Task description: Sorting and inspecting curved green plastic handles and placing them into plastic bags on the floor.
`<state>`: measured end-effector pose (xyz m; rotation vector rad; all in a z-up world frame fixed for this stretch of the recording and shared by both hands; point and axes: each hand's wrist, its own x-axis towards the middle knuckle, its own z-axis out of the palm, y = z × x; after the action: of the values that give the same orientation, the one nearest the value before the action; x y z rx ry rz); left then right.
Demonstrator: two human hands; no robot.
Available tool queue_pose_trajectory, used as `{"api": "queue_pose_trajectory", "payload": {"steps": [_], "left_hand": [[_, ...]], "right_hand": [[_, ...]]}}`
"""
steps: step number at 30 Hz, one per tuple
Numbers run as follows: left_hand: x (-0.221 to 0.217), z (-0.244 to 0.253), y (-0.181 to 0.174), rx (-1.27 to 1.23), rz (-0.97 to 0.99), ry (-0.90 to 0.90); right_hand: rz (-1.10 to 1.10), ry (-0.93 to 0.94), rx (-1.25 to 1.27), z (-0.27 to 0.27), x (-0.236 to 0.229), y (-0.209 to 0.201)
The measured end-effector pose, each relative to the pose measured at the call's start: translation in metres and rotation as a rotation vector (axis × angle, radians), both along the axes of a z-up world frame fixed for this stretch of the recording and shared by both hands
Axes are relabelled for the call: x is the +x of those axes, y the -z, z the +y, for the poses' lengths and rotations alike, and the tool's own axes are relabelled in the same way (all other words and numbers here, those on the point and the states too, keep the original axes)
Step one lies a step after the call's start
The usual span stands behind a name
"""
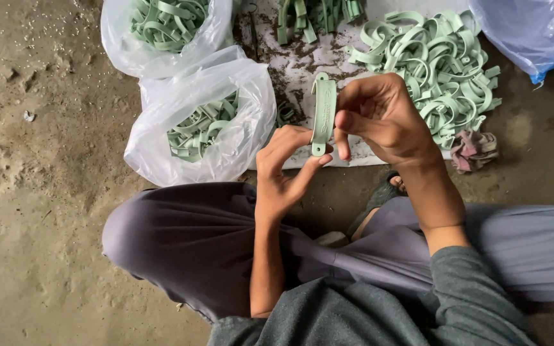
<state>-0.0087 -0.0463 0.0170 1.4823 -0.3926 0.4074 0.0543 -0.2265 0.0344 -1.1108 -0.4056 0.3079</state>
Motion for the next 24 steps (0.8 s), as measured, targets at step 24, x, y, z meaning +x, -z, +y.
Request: {"api": "queue_pose_trajectory", "payload": {"steps": [24], "left_hand": [[0.006,0.007,0.004,-0.228,-0.113,0.109]], "right_hand": [[-0.842,0.473,-0.519,0.029,-0.006,-0.041]]}}
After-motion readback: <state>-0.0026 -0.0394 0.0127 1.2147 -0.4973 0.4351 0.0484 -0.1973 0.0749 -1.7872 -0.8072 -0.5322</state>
